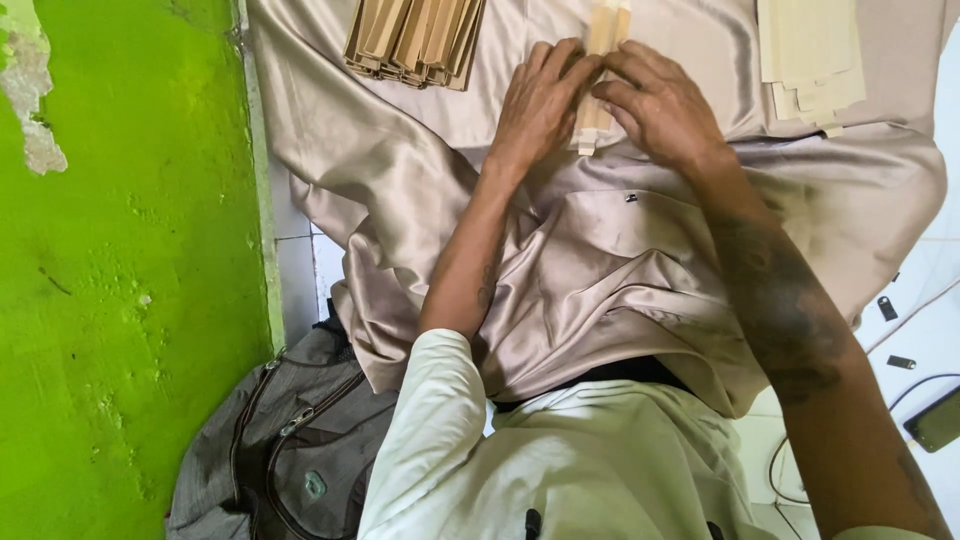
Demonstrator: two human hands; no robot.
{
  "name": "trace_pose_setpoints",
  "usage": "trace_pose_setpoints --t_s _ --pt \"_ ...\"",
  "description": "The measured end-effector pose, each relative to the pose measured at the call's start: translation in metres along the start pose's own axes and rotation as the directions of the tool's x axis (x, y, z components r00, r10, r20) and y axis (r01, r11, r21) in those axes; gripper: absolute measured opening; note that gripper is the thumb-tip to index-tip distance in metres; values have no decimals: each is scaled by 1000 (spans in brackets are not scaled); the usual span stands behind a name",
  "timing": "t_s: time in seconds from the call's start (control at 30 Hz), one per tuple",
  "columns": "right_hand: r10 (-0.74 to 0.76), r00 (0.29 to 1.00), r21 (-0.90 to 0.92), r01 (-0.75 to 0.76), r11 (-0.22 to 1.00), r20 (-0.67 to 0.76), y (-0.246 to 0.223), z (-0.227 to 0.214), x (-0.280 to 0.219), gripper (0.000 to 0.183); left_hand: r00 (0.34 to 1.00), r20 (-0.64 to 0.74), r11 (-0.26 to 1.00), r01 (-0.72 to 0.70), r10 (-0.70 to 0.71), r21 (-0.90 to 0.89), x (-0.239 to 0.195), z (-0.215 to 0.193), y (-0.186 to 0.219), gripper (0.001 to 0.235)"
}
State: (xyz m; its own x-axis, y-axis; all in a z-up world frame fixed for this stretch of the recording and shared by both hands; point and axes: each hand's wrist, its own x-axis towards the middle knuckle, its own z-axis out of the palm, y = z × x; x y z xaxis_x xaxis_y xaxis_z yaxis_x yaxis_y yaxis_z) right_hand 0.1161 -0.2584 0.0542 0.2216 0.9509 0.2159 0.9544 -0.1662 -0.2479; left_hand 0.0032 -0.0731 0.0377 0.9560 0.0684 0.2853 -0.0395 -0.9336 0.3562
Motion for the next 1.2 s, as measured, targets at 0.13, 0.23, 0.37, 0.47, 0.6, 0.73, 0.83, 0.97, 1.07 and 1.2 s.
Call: trace_pose_setpoints --t_s 0.13,0.23,0.37,0.47,0.6,0.73,0.83,0.97,1.07,1.2 --pt "6 1000 -87 -4 996 16 19 -6 -9 27 991 91 995 -102 102 -7 1 0 3 69" --pt "4 995 -142 10 990 96 27 -9 -14 27 985 135 993 -112 105 42 2 6 8 40" --pt "-63 996 -234 78 969 68 40 -9 -27 25 972 183 984 -165 149 74 4 8 17 21" --pt "-23 987 -132 44 990 158 49 -5 -39 46 969 224 986 -130 104 103 5 4 22 43" --pt "18 996 -43 -14 999 90 49 0 -53 69 982 160 986 -118 98 119 2 4 17 46" --pt "49 996 -130 -40 991 71 42 1 -47 63 982 120 983 -159 148 89 1 -1 9 33" --pt "40 997 -141 -30 990 68 37 -1 -39 65 974 158 985 -170 164 25 5 -12 7 50" --pt "94 991 45 -99 994 93 39 -6 -34 59 975 198 982 -68 103 -177 6 -15 -1 40" --pt "131 982 134 -150 980 137 38 -11 -29 51 983 161 965 -48 92 -258 10 -9 -4 33" --pt "242 961 170 -263 950 136 28 -11 -21 46 980 190 978 -11 52 -208 16 -2 0 56"
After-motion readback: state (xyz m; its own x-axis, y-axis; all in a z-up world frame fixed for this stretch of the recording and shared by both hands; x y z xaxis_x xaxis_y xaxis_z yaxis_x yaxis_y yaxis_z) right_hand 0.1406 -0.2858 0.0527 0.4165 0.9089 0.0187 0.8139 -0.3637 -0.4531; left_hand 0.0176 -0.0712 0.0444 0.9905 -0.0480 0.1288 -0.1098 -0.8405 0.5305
